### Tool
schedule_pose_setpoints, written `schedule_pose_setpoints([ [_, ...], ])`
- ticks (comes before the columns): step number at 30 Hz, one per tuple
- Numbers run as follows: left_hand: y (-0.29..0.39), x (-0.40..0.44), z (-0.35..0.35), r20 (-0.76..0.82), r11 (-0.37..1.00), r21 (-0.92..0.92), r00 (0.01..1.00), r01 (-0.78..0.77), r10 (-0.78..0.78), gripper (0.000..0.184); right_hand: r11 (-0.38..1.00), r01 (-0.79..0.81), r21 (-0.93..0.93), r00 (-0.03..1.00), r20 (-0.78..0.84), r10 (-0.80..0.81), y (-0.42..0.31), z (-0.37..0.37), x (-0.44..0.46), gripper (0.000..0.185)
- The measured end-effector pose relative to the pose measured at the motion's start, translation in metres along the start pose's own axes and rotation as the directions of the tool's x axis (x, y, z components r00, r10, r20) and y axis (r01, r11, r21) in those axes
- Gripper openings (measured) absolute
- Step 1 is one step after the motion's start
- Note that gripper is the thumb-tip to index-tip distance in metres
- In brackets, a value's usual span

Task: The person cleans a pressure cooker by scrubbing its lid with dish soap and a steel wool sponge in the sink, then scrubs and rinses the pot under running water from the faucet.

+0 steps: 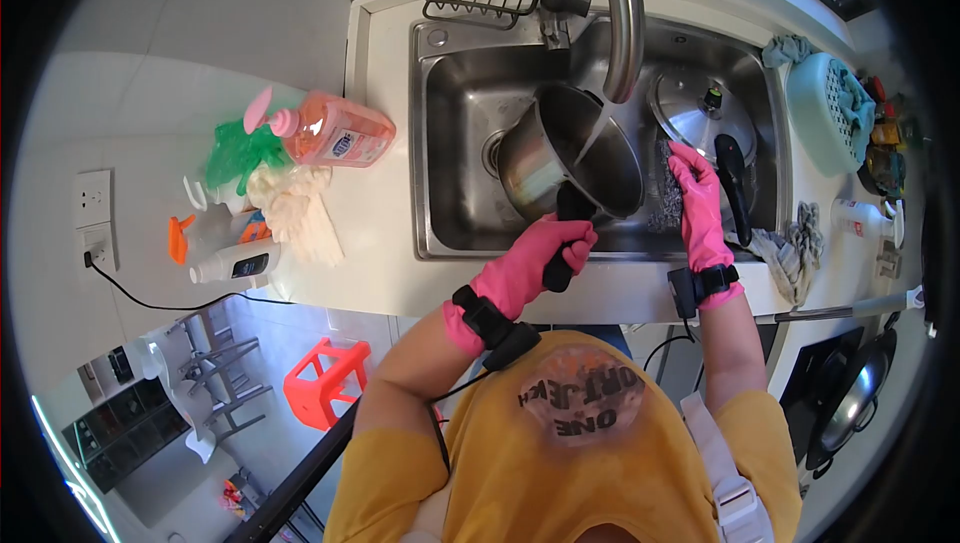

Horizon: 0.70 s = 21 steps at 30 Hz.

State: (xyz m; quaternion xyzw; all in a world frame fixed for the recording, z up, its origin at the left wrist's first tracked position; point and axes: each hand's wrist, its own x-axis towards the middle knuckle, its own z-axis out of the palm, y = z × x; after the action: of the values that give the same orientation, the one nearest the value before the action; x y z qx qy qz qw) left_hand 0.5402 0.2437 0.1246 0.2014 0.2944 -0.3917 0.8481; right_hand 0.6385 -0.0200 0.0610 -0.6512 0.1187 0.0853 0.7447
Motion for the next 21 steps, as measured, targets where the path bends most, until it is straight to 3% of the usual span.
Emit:
schedule_pose_setpoints([
  [3,0.008,0.001,0.010,-0.151,0.990,0.133,0.988,0.042,-0.021,0.015,0.998,0.026,-0.051,0.999,0.039,-0.024,-0.012,-0.005,0.001,0.025],
  [5,0.018,0.001,0.003,-0.152,0.913,0.380,0.983,0.150,-0.098,0.016,0.981,0.118,-0.154,0.990,0.099,-0.103,-0.025,-0.006,0.007,0.022],
  [6,0.025,0.000,0.001,-0.161,0.846,0.495,0.978,0.199,-0.136,0.017,0.960,0.170,-0.225,0.979,0.154,-0.137,-0.037,-0.002,0.009,0.019],
  [9,0.044,-0.002,0.006,-0.235,0.604,0.768,0.971,0.213,-0.042,0.017,0.778,0.470,-0.418,0.855,0.435,-0.283,-0.074,0.014,0.017,0.018],
  [11,0.060,0.008,-0.003,-0.240,0.377,0.893,0.969,0.245,-0.061,0.019,0.642,0.634,-0.432,0.740,0.579,-0.341,-0.097,0.035,0.025,0.016],
  [13,0.075,0.005,0.006,-0.283,0.155,0.947,0.959,0.283,-0.016,0.019,0.532,0.733,-0.424,0.639,0.698,-0.324,-0.110,0.058,0.045,0.015],
  [16,0.088,0.013,0.005,-0.252,-0.185,0.952,0.967,0.242,-0.032,0.024,0.527,0.789,-0.316,0.505,0.822,-0.263,-0.115,0.103,0.066,0.014],
  [19,0.096,0.004,0.027,-0.268,-0.321,0.914,0.963,0.247,-0.022,0.026,0.557,0.811,-0.178,0.352,0.909,-0.222,-0.089,0.128,0.069,0.013],
  [20,0.098,0.000,0.037,-0.287,-0.334,0.903,0.958,0.270,-0.003,0.026,0.273,0.960,-0.070,0.153,0.942,-0.297,-0.070,0.126,0.075,0.013],
  [21,0.100,0.003,0.028,-0.273,-0.326,0.911,0.962,0.252,-0.018,0.027,0.276,0.956,-0.094,0.175,0.943,-0.283,-0.065,0.122,0.073,0.013],
])
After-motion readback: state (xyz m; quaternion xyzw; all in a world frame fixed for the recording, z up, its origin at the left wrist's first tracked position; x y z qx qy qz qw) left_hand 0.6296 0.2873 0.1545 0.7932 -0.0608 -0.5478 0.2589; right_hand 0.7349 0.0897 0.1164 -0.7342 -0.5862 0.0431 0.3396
